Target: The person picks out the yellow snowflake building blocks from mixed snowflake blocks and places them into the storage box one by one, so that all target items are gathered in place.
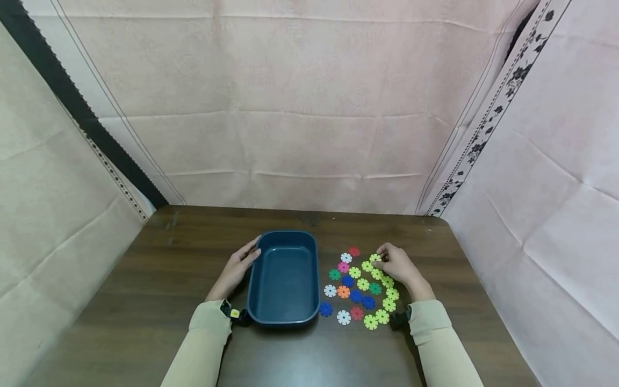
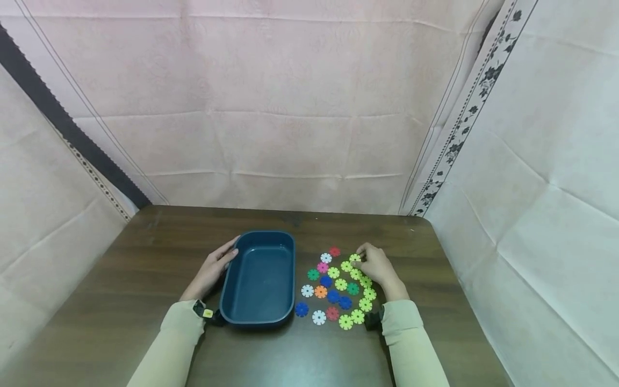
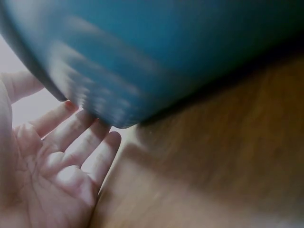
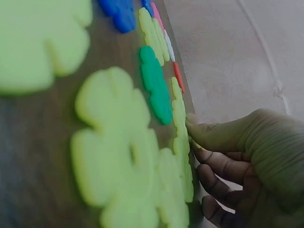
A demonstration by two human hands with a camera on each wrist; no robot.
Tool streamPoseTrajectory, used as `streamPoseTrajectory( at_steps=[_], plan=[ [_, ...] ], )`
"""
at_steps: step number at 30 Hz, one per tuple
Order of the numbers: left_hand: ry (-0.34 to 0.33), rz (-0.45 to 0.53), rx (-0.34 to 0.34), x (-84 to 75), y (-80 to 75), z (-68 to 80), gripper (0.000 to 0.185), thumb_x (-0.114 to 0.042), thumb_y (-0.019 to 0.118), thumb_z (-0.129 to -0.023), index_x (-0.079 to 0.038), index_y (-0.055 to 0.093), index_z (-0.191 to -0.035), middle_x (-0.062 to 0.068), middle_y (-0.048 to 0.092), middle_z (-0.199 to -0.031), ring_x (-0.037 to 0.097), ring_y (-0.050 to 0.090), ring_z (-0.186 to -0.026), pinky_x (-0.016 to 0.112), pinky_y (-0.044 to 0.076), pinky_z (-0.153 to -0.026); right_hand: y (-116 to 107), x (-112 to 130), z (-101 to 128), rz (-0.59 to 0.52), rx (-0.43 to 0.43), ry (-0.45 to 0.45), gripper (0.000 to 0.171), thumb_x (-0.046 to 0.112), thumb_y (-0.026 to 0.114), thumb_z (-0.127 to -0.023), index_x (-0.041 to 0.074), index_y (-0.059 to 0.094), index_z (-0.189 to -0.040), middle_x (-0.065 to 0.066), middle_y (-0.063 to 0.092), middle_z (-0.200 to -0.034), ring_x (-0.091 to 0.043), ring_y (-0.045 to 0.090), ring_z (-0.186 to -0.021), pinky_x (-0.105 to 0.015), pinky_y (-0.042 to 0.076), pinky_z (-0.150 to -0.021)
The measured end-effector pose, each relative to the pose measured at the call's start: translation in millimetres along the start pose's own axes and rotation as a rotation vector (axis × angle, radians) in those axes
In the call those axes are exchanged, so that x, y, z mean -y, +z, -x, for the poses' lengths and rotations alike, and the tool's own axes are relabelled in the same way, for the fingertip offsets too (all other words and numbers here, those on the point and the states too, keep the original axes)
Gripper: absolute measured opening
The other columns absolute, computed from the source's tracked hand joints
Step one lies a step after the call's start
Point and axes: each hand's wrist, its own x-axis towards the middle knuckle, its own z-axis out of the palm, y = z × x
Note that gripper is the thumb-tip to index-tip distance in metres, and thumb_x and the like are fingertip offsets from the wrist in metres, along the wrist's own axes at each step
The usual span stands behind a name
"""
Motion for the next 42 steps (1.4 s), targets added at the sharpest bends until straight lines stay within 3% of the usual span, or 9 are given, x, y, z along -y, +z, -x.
streamPoseTrajectory(
  at_steps=[5,10,18,26,30,35,42],
  plan=[
    [0.028,0.028,-0.013,18.0,-2.2,-6.1,0.056,-0.037,0.053,-0.105,-0.023,0.037,-0.157,0.006,0.027,-0.164,0.029,0.028,-0.148,0.049,0.029,-0.115,-3,2,-1,-0.005,-0.023,-0.025,0.022,0.013,0.068,-0.096,0.002,0.058,-0.112,-0.013,0.062,-0.099,-0.027,0.06,-0.089,-0.043,0.05,-0.076],
    [0.079,0.039,-0.02,23.0,-1.9,-9.5,0.057,-0.042,0.054,-0.103,-0.025,0.039,-0.156,0.003,0.03,-0.163,0.025,0.03,-0.148,0.047,0.03,-0.115,-9,10,-8,0.027,-0.083,-0.052,0.014,0.011,0.065,-0.097,0.002,0.062,-0.108,-0.013,0.066,-0.096,-0.029,0.063,-0.089,-0.046,0.051,-0.076],
    [0.095,0.063,-0.026,22.5,-0.5,-11.2,0.052,-0.034,0.052,-0.106,-0.021,0.041,-0.155,0.003,0.033,-0.161,0.024,0.033,-0.146,0.048,0.03,-0.115,-9,66,-28,-0.06,-0.117,-0.114,0.016,0.012,0.066,-0.097,0.003,0.063,-0.11,-0.013,0.067,-0.1,-0.03,0.065,-0.095,-0.046,0.054,-0.082],
    [0.098,0.069,-0.029,23.6,0.8,-8.8,0.053,-0.037,0.054,-0.104,-0.023,0.042,-0.154,0.001,0.035,-0.16,0.022,0.035,-0.145,0.047,0.031,-0.115,29,142,-52,-0.216,-0.018,-0.151,0.015,0.017,0.066,-0.098,0.007,0.065,-0.109,-0.008,0.068,-0.099,-0.036,0.067,-0.091,-0.035,0.054,-0.071],
    [0.107,0.076,-0.012,25.1,0.6,-9.2,0.052,-0.033,0.051,-0.106,-0.02,0.04,-0.156,0.005,0.032,-0.162,0.025,0.032,-0.147,0.05,0.029,-0.116,53,173,-60,-0.318,0.038,-0.171,0.015,0.015,0.064,-0.099,0.005,0.065,-0.11,-0.01,0.069,-0.097,-0.04,0.067,-0.09,-0.045,0.057,-0.075],
    [0.097,0.079,-0.004,25.9,0.4,-9.4,0.051,-0.031,0.05,-0.107,-0.02,0.039,-0.156,0.005,0.031,-0.162,0.026,0.031,-0.147,0.05,0.028,-0.116,80,197,-66,-0.381,0.129,-0.185,0.015,0.013,0.064,-0.1,0.004,0.065,-0.111,-0.009,0.069,-0.094,-0.043,0.066,-0.09,-0.052,0.056,-0.08],
    [0.097,0.077,-0.013,26.0,-0.2,-11.2,0.051,-0.033,0.051,-0.106,-0.021,0.041,-0.155,0.005,0.032,-0.162,0.025,0.032,-0.147,0.05,0.029,-0.116,110,206,-72,-0.295,0.225,-0.229,0.013,0.013,0.059,-0.102,0.005,0.066,-0.11,-0.007,0.067,-0.095,-0.039,0.066,-0.09,-0.039,0.056,-0.072]
  ],
)
